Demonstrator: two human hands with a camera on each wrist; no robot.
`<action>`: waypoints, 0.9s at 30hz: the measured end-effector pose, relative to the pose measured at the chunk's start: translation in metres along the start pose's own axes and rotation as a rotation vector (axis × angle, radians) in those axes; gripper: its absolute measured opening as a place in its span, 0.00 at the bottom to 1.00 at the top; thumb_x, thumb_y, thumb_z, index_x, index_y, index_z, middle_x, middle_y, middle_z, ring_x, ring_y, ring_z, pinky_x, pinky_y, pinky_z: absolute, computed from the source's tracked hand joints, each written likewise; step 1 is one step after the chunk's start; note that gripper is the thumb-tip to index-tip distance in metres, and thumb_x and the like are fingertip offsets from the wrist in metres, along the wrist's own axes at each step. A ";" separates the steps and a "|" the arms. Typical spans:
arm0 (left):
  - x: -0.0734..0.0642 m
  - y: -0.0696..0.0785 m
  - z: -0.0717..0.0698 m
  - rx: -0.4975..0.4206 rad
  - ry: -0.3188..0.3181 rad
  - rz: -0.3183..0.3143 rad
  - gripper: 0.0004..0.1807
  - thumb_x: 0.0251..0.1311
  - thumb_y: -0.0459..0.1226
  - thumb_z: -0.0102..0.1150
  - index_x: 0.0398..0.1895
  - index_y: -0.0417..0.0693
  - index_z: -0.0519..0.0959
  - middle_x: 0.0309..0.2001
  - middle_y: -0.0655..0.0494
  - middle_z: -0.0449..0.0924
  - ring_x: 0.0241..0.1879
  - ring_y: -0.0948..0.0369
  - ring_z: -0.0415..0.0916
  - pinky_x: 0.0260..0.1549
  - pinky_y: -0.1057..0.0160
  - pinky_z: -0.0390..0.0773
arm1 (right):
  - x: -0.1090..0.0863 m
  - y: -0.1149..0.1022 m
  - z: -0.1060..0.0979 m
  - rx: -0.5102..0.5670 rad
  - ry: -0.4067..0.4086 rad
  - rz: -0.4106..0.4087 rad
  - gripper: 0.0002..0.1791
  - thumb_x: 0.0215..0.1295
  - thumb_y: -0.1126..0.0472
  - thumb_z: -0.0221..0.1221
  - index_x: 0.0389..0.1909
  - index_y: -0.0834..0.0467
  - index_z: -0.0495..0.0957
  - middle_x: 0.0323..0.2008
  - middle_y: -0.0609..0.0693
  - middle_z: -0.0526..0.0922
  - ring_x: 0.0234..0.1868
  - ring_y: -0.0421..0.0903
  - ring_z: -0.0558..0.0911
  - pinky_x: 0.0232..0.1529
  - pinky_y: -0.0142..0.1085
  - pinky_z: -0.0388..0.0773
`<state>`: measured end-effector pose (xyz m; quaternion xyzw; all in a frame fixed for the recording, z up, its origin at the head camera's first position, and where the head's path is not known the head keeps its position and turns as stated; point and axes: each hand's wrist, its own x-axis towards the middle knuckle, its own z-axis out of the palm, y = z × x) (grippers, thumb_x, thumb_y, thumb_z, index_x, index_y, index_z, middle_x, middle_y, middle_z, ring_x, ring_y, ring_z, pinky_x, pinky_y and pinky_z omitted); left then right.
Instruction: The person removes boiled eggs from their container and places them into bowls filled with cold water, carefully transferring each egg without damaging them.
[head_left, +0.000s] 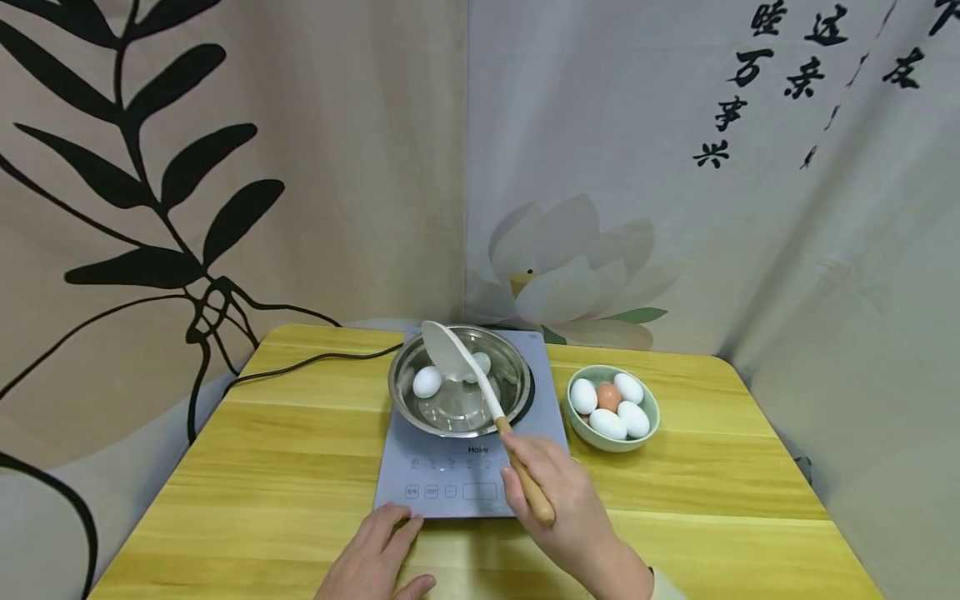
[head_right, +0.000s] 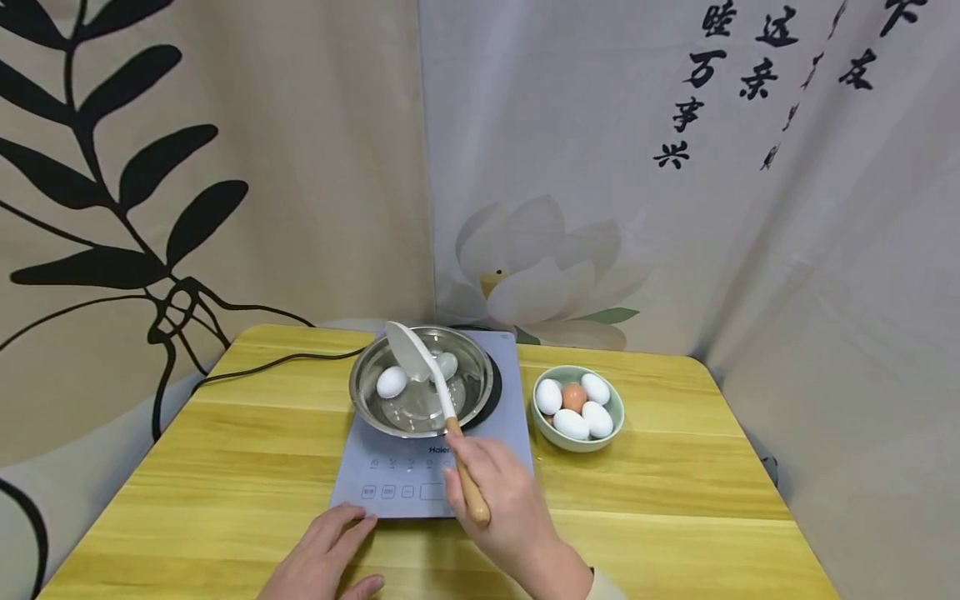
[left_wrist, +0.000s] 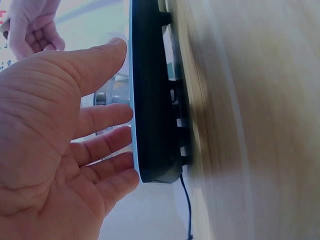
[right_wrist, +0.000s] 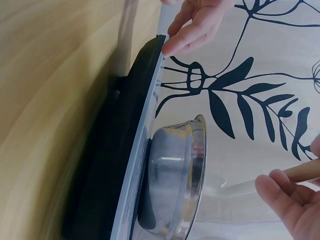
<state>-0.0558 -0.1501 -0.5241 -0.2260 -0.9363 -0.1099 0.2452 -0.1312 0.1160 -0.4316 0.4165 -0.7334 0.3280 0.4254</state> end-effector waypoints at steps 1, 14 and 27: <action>0.000 0.000 0.000 0.004 0.004 0.003 0.37 0.49 0.62 0.79 0.55 0.45 0.87 0.57 0.56 0.78 0.58 0.57 0.78 0.56 0.56 0.85 | -0.001 -0.001 0.000 0.007 0.004 -0.002 0.18 0.80 0.58 0.57 0.56 0.68 0.85 0.42 0.57 0.88 0.40 0.49 0.88 0.44 0.33 0.89; 0.001 0.003 -0.001 -0.001 -0.039 -0.024 0.38 0.50 0.61 0.79 0.56 0.44 0.87 0.58 0.55 0.78 0.59 0.57 0.78 0.58 0.55 0.86 | -0.009 -0.011 -0.006 0.087 -0.008 -0.021 0.18 0.80 0.60 0.57 0.55 0.71 0.84 0.42 0.58 0.88 0.40 0.49 0.88 0.49 0.30 0.89; 0.000 0.002 0.000 0.017 -0.025 -0.016 0.39 0.48 0.61 0.80 0.55 0.44 0.87 0.58 0.56 0.78 0.59 0.57 0.78 0.58 0.57 0.84 | -0.021 -0.016 -0.024 0.134 0.052 -0.018 0.18 0.79 0.61 0.59 0.51 0.75 0.84 0.41 0.60 0.88 0.39 0.49 0.85 0.48 0.28 0.87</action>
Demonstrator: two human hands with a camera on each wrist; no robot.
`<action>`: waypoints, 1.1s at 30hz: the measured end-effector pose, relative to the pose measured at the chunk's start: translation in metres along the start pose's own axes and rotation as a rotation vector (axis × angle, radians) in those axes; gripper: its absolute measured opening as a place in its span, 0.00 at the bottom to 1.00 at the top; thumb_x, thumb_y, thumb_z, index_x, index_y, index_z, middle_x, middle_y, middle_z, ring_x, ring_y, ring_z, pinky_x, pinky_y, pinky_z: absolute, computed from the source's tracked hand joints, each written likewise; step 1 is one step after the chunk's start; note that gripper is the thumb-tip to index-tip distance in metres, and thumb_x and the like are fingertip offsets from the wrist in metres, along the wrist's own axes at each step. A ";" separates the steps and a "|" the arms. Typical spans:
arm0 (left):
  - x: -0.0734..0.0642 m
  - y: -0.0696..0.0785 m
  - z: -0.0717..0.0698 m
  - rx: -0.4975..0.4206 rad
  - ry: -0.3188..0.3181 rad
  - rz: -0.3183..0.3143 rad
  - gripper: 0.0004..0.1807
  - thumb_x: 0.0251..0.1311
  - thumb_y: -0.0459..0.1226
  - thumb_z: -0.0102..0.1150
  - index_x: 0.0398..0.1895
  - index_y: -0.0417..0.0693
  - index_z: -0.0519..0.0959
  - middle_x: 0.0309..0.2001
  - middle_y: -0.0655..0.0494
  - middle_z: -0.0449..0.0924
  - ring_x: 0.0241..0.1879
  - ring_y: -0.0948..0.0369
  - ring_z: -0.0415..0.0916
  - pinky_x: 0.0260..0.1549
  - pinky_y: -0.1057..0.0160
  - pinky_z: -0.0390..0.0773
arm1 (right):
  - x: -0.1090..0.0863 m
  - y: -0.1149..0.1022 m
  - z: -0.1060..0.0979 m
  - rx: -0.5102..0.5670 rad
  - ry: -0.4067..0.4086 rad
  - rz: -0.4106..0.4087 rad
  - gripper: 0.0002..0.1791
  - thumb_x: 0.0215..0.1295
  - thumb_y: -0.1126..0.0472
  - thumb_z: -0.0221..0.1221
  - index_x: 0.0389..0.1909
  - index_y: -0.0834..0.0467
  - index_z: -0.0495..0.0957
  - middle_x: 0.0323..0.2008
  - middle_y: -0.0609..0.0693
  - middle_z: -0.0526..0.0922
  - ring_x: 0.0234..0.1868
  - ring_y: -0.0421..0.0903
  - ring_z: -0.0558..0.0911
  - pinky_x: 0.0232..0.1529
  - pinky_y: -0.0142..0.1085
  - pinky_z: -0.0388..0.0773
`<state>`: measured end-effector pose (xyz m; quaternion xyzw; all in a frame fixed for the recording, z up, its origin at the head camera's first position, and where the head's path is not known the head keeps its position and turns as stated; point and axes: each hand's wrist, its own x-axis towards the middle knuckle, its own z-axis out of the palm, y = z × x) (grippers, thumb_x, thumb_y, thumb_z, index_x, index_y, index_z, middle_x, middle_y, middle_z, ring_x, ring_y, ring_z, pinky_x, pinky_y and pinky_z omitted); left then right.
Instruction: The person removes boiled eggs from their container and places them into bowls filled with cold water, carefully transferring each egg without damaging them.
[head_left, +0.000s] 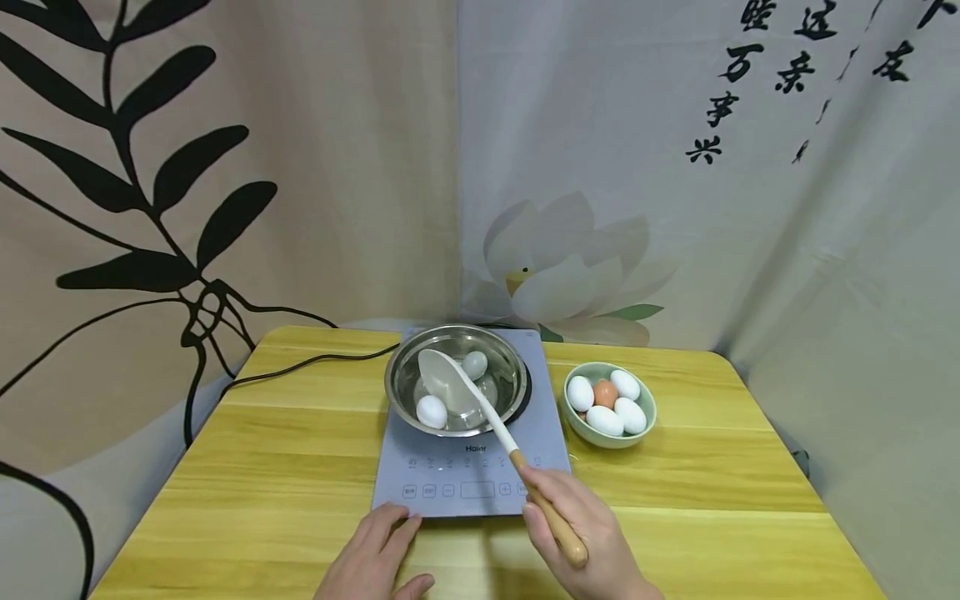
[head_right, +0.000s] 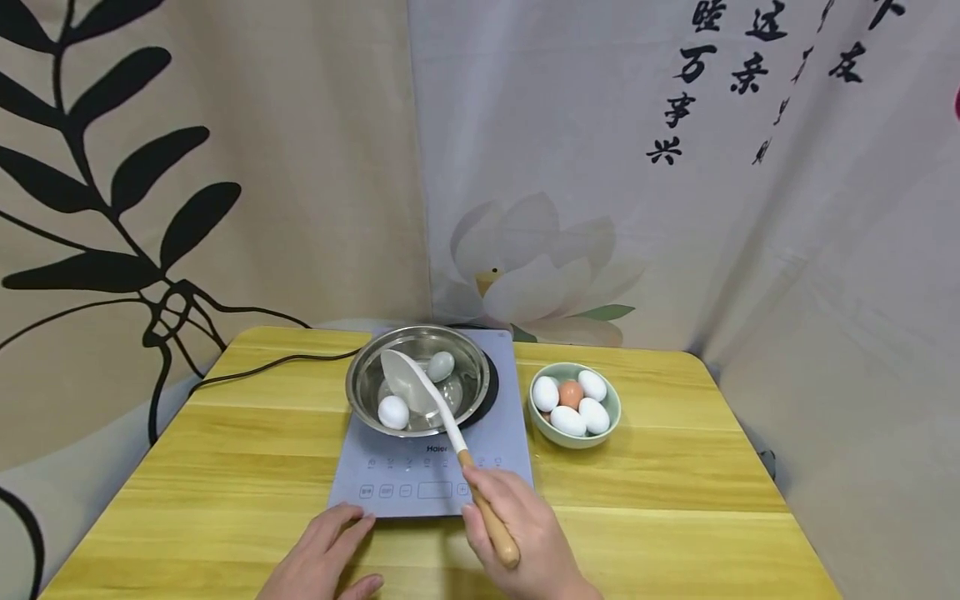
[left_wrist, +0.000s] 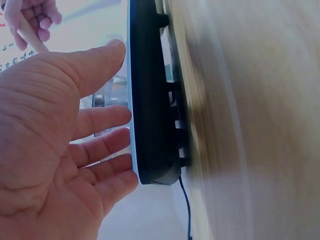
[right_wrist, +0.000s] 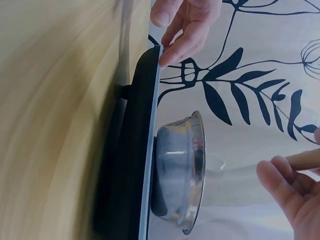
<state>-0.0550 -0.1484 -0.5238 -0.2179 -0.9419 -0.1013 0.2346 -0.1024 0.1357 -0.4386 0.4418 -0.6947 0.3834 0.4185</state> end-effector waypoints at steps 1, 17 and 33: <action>0.000 0.000 0.000 0.001 0.002 0.000 0.39 0.48 0.61 0.80 0.55 0.44 0.87 0.57 0.56 0.78 0.59 0.57 0.78 0.58 0.57 0.84 | -0.001 0.000 -0.001 0.000 0.002 -0.004 0.18 0.79 0.61 0.59 0.51 0.75 0.85 0.41 0.61 0.88 0.38 0.49 0.86 0.48 0.28 0.87; 0.001 0.000 0.000 0.003 -0.006 -0.003 0.38 0.48 0.62 0.80 0.55 0.45 0.87 0.57 0.56 0.78 0.59 0.58 0.78 0.57 0.57 0.85 | -0.001 -0.007 -0.003 0.080 0.011 0.018 0.16 0.76 0.65 0.61 0.52 0.76 0.84 0.41 0.60 0.87 0.39 0.48 0.86 0.45 0.28 0.87; 0.001 0.000 0.001 -0.008 0.013 0.002 0.38 0.47 0.61 0.80 0.55 0.45 0.87 0.57 0.56 0.78 0.59 0.57 0.78 0.58 0.56 0.84 | -0.008 -0.010 -0.005 0.087 0.013 0.037 0.16 0.74 0.66 0.63 0.53 0.75 0.84 0.43 0.60 0.88 0.40 0.47 0.86 0.44 0.27 0.86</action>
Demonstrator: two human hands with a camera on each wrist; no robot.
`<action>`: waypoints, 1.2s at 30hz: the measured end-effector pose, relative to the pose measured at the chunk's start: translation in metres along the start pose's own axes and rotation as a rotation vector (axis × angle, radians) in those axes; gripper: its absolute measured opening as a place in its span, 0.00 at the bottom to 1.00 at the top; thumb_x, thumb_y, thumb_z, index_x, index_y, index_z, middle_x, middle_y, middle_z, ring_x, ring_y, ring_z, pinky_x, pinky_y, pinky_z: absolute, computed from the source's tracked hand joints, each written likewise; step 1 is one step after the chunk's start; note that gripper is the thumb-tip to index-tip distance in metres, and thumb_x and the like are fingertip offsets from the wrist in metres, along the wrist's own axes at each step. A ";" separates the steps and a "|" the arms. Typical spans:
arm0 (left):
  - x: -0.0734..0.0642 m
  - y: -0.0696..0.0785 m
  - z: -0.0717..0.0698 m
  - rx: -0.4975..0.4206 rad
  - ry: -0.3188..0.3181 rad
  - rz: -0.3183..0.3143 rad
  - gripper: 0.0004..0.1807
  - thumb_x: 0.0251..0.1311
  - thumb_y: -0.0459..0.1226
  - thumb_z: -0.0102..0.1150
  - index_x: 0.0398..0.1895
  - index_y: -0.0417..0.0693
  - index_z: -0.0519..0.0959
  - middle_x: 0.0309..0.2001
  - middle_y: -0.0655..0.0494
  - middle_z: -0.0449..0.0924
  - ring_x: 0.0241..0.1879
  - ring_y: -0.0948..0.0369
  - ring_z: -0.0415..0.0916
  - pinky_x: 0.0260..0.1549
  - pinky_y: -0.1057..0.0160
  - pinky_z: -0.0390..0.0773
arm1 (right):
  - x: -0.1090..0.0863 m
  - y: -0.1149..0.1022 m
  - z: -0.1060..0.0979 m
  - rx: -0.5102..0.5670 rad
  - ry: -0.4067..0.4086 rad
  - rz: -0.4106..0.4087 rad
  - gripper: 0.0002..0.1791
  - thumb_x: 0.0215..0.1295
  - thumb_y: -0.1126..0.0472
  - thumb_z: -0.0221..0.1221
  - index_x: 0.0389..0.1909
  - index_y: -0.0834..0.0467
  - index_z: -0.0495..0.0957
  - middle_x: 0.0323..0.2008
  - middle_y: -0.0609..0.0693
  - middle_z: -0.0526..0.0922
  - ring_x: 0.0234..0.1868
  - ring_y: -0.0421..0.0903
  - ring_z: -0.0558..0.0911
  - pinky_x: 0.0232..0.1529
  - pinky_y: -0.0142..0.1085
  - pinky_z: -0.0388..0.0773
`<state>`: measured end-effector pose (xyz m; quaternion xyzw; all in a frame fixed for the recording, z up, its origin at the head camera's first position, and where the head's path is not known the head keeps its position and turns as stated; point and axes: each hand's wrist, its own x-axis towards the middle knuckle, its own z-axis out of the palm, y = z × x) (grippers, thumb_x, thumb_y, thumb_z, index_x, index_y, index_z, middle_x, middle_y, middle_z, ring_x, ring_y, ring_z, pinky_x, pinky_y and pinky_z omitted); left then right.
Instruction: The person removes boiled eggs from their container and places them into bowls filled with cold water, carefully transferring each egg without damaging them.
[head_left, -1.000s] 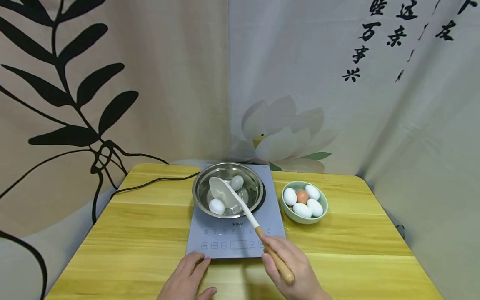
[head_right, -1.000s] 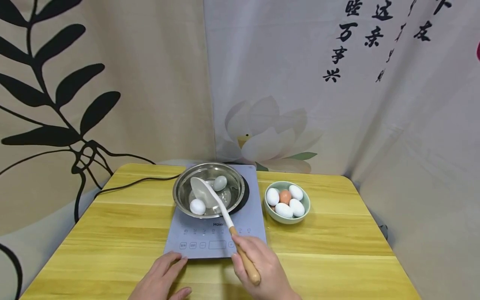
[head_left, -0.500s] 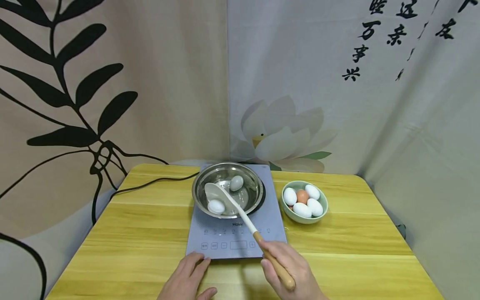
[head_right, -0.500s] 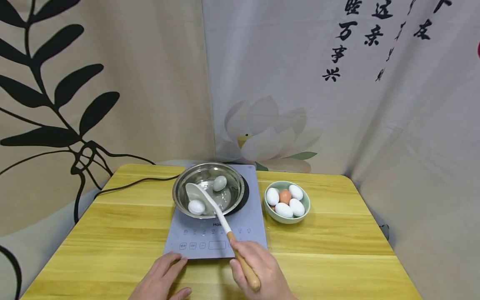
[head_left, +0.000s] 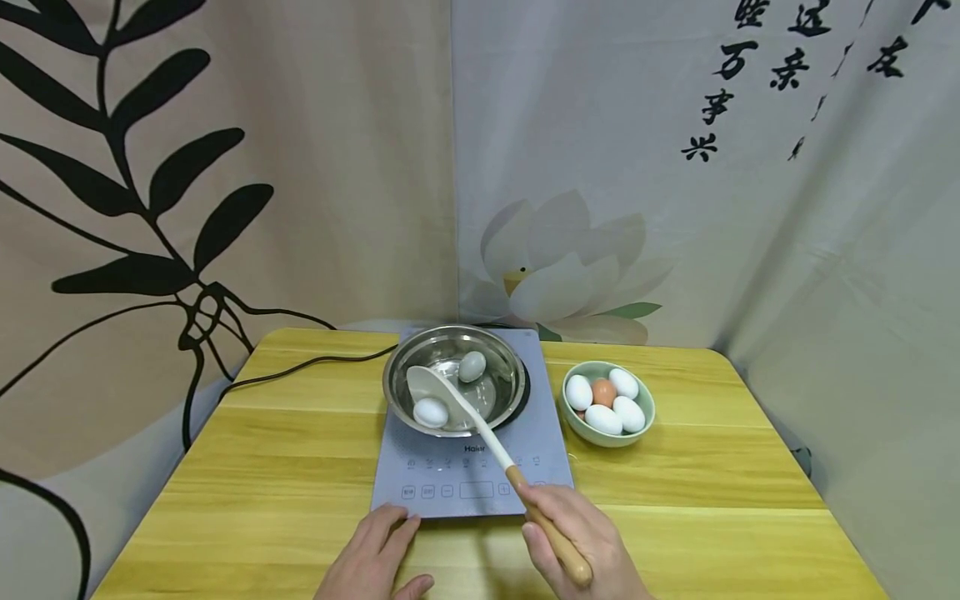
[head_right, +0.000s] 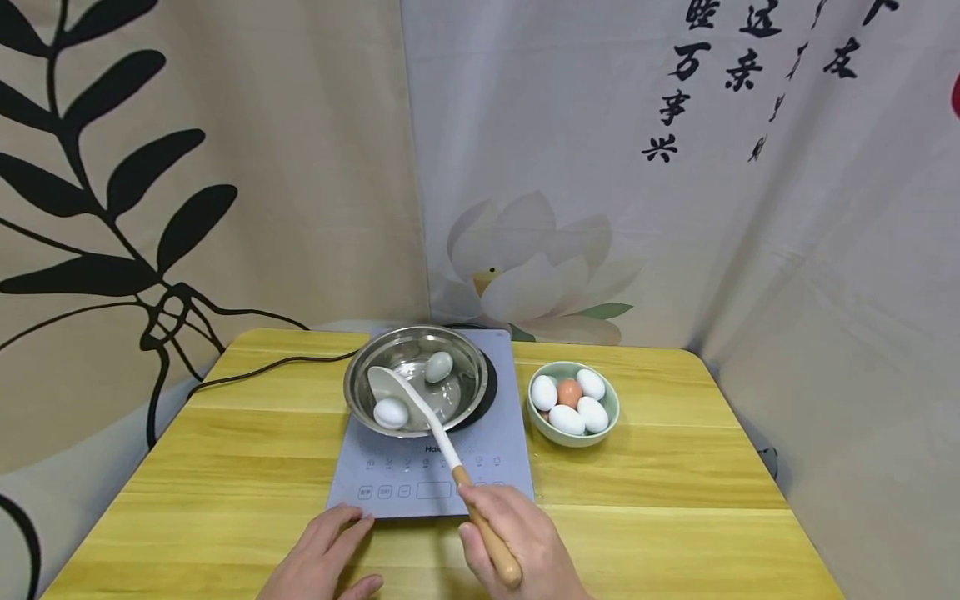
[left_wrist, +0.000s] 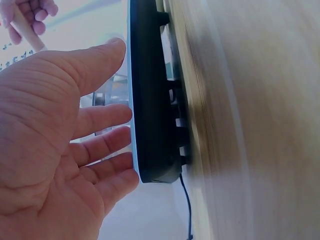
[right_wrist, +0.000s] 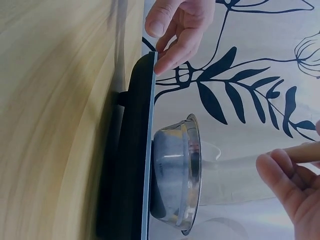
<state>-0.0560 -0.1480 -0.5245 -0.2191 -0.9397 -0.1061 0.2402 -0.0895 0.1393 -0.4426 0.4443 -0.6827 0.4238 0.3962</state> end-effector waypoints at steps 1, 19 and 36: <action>0.000 0.000 0.000 0.000 0.000 -0.001 0.38 0.47 0.61 0.80 0.55 0.45 0.87 0.57 0.56 0.78 0.59 0.57 0.78 0.58 0.56 0.84 | 0.000 0.000 0.000 0.003 0.000 0.004 0.16 0.74 0.66 0.63 0.53 0.75 0.84 0.43 0.59 0.88 0.40 0.47 0.86 0.43 0.27 0.86; 0.000 0.000 -0.001 0.010 0.001 -0.003 0.38 0.46 0.61 0.81 0.54 0.45 0.87 0.56 0.56 0.78 0.58 0.58 0.78 0.57 0.56 0.84 | -0.016 -0.009 0.000 0.097 0.053 0.404 0.26 0.58 0.83 0.63 0.59 0.67 0.83 0.44 0.55 0.91 0.40 0.40 0.89 0.42 0.24 0.87; -0.001 0.000 0.000 0.007 0.014 -0.001 0.38 0.46 0.61 0.81 0.54 0.45 0.87 0.56 0.57 0.78 0.58 0.58 0.77 0.57 0.57 0.83 | 0.007 -0.022 -0.006 0.309 0.250 1.083 0.15 0.83 0.66 0.53 0.59 0.69 0.82 0.40 0.53 0.92 0.34 0.47 0.91 0.41 0.43 0.93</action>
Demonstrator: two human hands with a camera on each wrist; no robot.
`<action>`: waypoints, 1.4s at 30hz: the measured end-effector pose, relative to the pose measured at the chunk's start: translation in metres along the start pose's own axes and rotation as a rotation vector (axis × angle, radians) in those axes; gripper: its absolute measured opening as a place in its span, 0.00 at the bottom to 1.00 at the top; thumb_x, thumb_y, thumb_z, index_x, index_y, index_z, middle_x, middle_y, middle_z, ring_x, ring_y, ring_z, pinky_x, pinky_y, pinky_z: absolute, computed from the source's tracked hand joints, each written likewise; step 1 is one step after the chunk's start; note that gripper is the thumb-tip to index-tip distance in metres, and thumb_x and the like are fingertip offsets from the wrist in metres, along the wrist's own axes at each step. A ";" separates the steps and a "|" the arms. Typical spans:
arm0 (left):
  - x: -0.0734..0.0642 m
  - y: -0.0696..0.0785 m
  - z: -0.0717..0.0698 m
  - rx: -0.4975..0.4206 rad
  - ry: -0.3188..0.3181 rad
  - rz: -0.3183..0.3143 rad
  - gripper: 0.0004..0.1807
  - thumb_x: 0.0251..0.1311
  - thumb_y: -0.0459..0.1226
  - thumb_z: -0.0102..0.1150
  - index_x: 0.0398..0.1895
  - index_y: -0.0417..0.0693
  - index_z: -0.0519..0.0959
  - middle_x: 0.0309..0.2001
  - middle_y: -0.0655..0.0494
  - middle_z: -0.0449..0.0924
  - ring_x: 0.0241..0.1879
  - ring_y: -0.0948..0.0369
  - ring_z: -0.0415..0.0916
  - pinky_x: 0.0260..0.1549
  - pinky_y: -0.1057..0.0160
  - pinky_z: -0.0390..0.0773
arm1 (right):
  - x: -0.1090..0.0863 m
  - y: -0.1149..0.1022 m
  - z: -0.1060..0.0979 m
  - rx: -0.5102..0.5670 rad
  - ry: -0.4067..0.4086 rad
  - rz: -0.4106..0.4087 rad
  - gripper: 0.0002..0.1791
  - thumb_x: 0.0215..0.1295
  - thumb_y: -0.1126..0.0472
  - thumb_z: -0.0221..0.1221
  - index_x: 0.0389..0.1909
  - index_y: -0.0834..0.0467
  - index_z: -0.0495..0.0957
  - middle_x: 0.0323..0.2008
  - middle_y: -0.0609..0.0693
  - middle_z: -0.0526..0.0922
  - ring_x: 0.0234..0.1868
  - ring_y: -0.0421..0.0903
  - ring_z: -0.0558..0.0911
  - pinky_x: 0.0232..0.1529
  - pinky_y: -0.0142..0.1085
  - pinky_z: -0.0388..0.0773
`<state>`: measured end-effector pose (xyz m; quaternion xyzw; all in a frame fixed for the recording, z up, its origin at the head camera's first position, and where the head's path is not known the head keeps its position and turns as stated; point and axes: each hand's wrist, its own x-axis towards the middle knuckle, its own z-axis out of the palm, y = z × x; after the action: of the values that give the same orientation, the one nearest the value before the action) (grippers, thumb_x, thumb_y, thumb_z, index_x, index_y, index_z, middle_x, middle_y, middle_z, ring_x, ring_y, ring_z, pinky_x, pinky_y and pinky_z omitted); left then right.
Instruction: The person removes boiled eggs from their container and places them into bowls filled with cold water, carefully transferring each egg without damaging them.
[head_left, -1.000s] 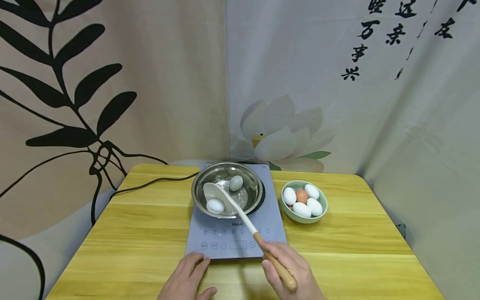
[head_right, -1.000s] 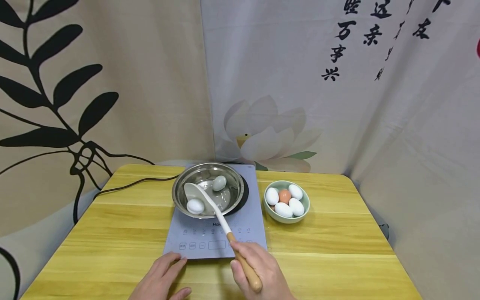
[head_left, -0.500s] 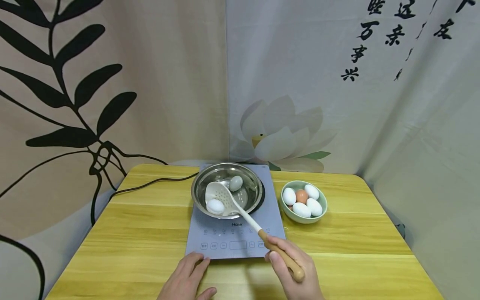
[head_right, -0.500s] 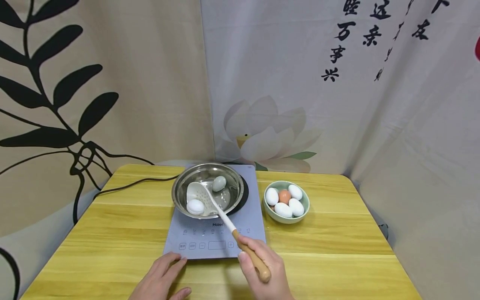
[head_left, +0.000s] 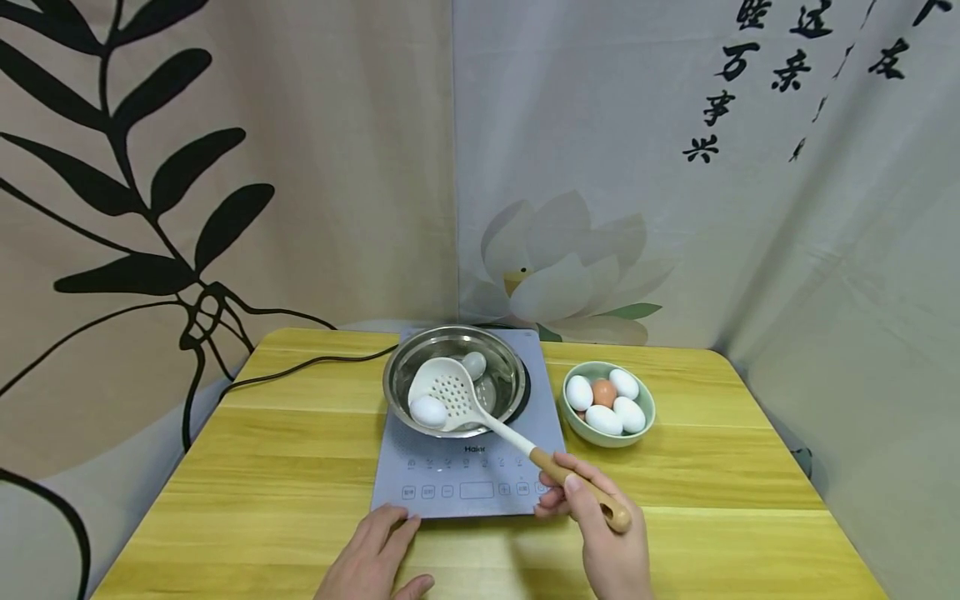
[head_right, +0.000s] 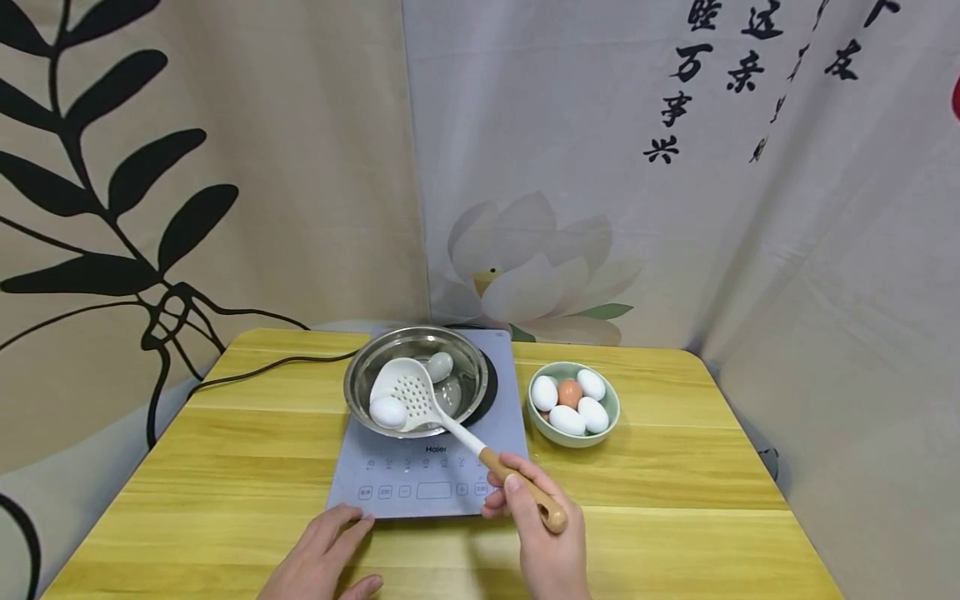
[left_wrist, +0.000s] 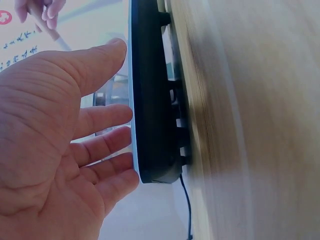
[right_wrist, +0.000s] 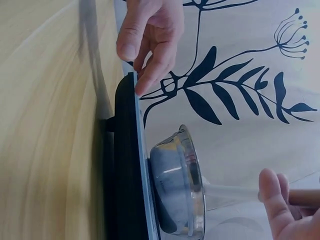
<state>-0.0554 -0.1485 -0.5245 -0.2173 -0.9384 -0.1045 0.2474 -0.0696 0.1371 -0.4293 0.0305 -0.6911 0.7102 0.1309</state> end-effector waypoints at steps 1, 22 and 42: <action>0.000 0.000 0.000 -0.005 -0.006 -0.004 0.38 0.46 0.61 0.81 0.54 0.45 0.87 0.57 0.56 0.78 0.58 0.58 0.77 0.57 0.57 0.83 | 0.001 0.000 -0.001 0.012 0.002 0.009 0.16 0.84 0.65 0.52 0.59 0.69 0.82 0.40 0.55 0.92 0.34 0.47 0.91 0.40 0.44 0.93; 0.001 0.002 -0.002 -0.024 -0.029 -0.015 0.37 0.49 0.60 0.80 0.55 0.44 0.87 0.57 0.57 0.77 0.59 0.58 0.77 0.56 0.55 0.85 | 0.021 -0.003 -0.012 0.251 -0.062 0.133 0.22 0.89 0.52 0.44 0.56 0.56 0.86 0.41 0.56 0.93 0.38 0.45 0.90 0.45 0.44 0.93; 0.000 0.001 -0.003 -0.015 -0.042 -0.018 0.37 0.48 0.60 0.80 0.55 0.44 0.87 0.57 0.57 0.78 0.59 0.58 0.78 0.57 0.57 0.84 | 0.025 -0.007 -0.032 0.340 -0.076 0.076 0.27 0.90 0.51 0.41 0.62 0.67 0.81 0.45 0.57 0.93 0.40 0.44 0.90 0.47 0.40 0.93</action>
<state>-0.0537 -0.1486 -0.5218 -0.2128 -0.9446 -0.1090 0.2250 -0.0879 0.1729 -0.4179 0.0530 -0.5663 0.8194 0.0706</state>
